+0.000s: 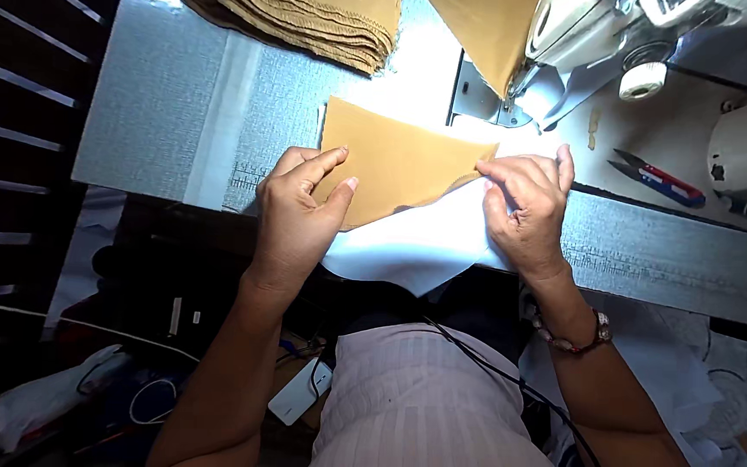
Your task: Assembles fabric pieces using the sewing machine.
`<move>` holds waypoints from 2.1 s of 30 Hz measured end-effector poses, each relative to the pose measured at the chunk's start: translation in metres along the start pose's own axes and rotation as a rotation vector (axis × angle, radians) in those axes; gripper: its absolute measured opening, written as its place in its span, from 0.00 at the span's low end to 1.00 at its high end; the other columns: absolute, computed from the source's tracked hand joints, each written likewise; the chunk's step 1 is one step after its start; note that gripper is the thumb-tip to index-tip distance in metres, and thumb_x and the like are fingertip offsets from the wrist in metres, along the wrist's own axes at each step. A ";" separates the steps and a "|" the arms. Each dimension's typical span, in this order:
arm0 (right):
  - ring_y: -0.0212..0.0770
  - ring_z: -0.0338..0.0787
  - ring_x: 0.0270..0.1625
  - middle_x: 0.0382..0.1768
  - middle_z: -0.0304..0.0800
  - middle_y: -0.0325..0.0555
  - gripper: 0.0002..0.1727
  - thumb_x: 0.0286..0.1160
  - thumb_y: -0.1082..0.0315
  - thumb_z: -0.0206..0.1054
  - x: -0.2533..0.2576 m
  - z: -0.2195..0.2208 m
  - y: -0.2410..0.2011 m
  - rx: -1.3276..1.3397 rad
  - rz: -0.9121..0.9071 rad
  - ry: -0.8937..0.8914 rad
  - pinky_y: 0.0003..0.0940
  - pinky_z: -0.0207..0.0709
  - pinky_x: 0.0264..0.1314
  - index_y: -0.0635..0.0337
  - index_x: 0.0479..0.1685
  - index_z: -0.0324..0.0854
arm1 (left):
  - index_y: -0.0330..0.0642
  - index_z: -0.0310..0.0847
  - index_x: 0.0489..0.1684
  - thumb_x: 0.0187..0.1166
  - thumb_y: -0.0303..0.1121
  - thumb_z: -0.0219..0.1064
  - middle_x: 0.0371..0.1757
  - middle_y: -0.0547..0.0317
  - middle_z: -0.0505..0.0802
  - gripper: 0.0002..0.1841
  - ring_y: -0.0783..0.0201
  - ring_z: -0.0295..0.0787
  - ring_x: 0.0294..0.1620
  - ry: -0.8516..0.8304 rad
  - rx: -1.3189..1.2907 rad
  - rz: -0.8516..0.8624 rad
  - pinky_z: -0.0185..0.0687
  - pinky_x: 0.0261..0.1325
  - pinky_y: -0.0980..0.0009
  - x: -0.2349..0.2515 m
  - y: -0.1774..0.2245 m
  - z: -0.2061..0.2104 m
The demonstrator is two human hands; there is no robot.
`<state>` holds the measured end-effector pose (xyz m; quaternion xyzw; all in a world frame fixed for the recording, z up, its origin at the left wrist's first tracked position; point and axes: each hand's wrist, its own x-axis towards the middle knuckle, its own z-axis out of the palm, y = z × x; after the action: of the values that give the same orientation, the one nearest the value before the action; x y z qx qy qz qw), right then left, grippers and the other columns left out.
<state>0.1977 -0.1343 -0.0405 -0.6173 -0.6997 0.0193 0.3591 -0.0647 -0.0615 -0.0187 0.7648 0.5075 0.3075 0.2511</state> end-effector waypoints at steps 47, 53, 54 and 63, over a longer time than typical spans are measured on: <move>0.66 0.81 0.67 0.57 0.87 0.62 0.20 0.83 0.65 0.56 0.007 0.008 0.007 -0.156 0.018 -0.058 0.74 0.43 0.83 0.58 0.61 0.91 | 0.48 0.52 0.94 0.71 0.30 0.79 0.68 0.35 0.81 0.49 0.40 0.84 0.53 -0.384 0.286 -0.194 0.77 0.54 0.41 0.060 0.017 -0.047; 0.63 0.81 0.70 0.58 0.88 0.57 0.19 0.80 0.68 0.58 0.005 0.008 -0.001 -0.162 0.056 -0.067 0.77 0.45 0.83 0.55 0.62 0.91 | 0.41 0.90 0.60 0.79 0.19 0.56 0.67 0.44 0.90 0.19 0.37 0.80 0.72 -0.403 0.208 0.714 0.71 0.68 0.40 0.090 0.028 0.006; 0.63 0.82 0.69 0.57 0.89 0.56 0.18 0.79 0.68 0.59 0.005 0.010 0.000 -0.160 0.061 -0.051 0.77 0.45 0.84 0.55 0.59 0.92 | 0.41 0.89 0.62 0.80 0.19 0.53 0.70 0.46 0.90 0.20 0.38 0.79 0.77 -0.419 0.153 0.858 0.70 0.75 0.40 0.093 0.024 0.021; 0.60 0.84 0.62 0.47 0.86 0.57 0.17 0.78 0.68 0.61 0.004 0.000 -0.003 -0.035 0.064 -0.030 0.74 0.49 0.82 0.63 0.57 0.90 | 0.32 0.78 0.76 0.92 0.34 0.44 0.81 0.41 0.81 0.24 0.41 0.72 0.85 -0.602 0.053 0.972 0.58 0.88 0.46 0.089 0.000 0.056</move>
<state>0.1948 -0.1319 -0.0372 -0.6451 -0.6853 0.0279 0.3368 0.0024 0.0177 -0.0372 0.9702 0.0113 0.1433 0.1950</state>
